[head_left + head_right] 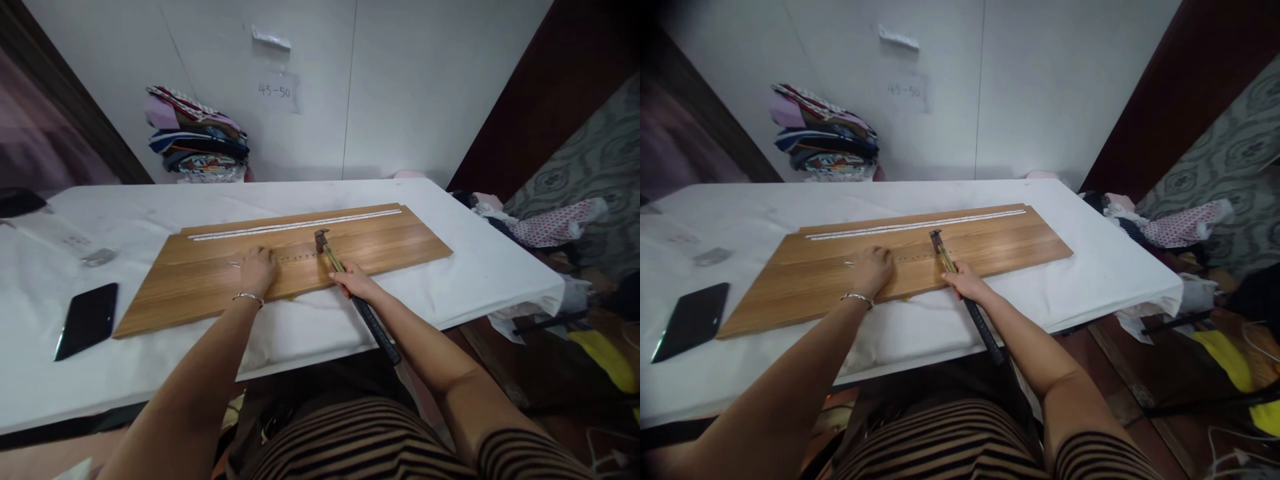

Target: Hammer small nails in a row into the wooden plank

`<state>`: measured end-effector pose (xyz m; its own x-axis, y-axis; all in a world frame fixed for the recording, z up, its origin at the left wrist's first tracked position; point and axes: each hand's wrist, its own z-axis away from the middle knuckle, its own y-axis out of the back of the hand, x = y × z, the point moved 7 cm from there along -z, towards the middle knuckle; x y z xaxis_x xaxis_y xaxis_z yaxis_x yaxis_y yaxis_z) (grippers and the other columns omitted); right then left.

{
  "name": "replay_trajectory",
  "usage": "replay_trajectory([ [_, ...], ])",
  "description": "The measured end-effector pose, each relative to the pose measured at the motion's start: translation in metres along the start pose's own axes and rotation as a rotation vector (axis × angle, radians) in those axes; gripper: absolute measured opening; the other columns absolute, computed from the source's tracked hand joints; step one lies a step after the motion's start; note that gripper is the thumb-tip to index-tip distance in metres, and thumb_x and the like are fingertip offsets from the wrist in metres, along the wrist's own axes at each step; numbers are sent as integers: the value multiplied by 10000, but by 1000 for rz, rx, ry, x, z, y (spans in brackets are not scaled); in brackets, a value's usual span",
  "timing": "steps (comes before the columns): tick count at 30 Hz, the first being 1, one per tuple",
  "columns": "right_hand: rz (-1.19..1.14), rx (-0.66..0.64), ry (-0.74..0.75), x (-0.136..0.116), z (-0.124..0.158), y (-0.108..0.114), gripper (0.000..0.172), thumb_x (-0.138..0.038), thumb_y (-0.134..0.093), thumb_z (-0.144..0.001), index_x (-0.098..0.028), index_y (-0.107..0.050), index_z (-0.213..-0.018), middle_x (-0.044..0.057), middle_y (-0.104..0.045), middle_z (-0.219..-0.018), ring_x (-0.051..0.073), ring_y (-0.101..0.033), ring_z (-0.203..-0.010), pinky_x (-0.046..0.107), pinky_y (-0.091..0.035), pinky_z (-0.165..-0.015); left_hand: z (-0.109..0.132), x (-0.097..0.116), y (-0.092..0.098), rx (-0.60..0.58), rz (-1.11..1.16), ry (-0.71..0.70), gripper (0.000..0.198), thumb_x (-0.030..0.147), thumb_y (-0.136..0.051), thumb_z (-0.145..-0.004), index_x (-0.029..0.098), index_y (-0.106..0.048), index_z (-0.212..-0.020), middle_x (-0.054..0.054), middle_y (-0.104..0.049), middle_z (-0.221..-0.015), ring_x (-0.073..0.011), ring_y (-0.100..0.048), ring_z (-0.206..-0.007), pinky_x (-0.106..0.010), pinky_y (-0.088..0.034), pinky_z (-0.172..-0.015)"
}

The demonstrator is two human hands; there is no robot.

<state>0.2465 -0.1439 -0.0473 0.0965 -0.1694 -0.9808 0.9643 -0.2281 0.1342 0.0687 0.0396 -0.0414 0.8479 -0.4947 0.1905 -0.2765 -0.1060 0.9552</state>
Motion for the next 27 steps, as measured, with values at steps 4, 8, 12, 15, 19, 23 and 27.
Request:
replay_trajectory([
  [4,-6,-6,15,0,-1,0,251,-336,-681,-862,-240,-460,-792,-111,-461,-407,90,-389,-294,199,-311,-324,1,2,3,-14,-8,14,434,268,-353,-969,146,-748,-1099,-184,-679,-1248,-334,-593,-1197,-473,-450,-1029],
  [8,-7,-9,26,-2,-1,-1,226,-296,-654,-867,-242,-450,-784,-110,-459,-403,91,-392,-293,194,-311,-321,2,4,6,-30,-23,9,434,267,-359,-971,132,-744,-1118,-188,-681,-1259,-344,-595,-1200,-477,-457,-1022],
  [12,11,-5,-8,2,-2,-2,193,-270,-628,-862,-244,-448,-796,-106,-464,-411,100,-398,-295,206,-316,-317,3,4,7,-19,-19,12,435,269,-351,-978,151,-749,-1107,-177,-683,-1274,-348,-596,-1199,-484,-466,-1006],
  [15,-6,-1,4,2,-3,-1,201,-282,-625,-861,-247,-441,-790,-109,-452,-418,96,-386,-307,207,-328,-324,3,4,7,-22,-36,16,428,266,-352,-980,159,-746,-1110,-164,-685,-1278,-346,-601,-1197,-478,-463,-1010],
  [19,-22,-10,-15,2,-5,1,217,-296,-649,-852,-247,-447,-791,-108,-452,-439,97,-386,-318,216,-341,-325,3,4,6,-29,-38,22,425,272,-348,-987,159,-740,-1108,-165,-681,-1285,-355,-588,-1221,-486,-466,-1005],
  [23,-37,-27,-51,-2,-3,3,197,-284,-631,-851,-241,-459,-766,-98,-465,-481,94,-395,-324,222,-344,-310,2,3,4,-27,-26,19,427,269,-345,-991,151,-739,-1108,-172,-685,-1274,-347,-583,-1231,-482,-459,-1024],
  [27,-95,-49,-46,-11,-2,7,247,-384,-640,-848,-240,-455,-767,-97,-491,-519,79,-409,-325,208,-355,-312,1,2,2,-15,-12,5,415,268,-361,-986,147,-742,-1098,-172,-689,-1254,-332,-585,-1229,-460,-447,-1051],
])
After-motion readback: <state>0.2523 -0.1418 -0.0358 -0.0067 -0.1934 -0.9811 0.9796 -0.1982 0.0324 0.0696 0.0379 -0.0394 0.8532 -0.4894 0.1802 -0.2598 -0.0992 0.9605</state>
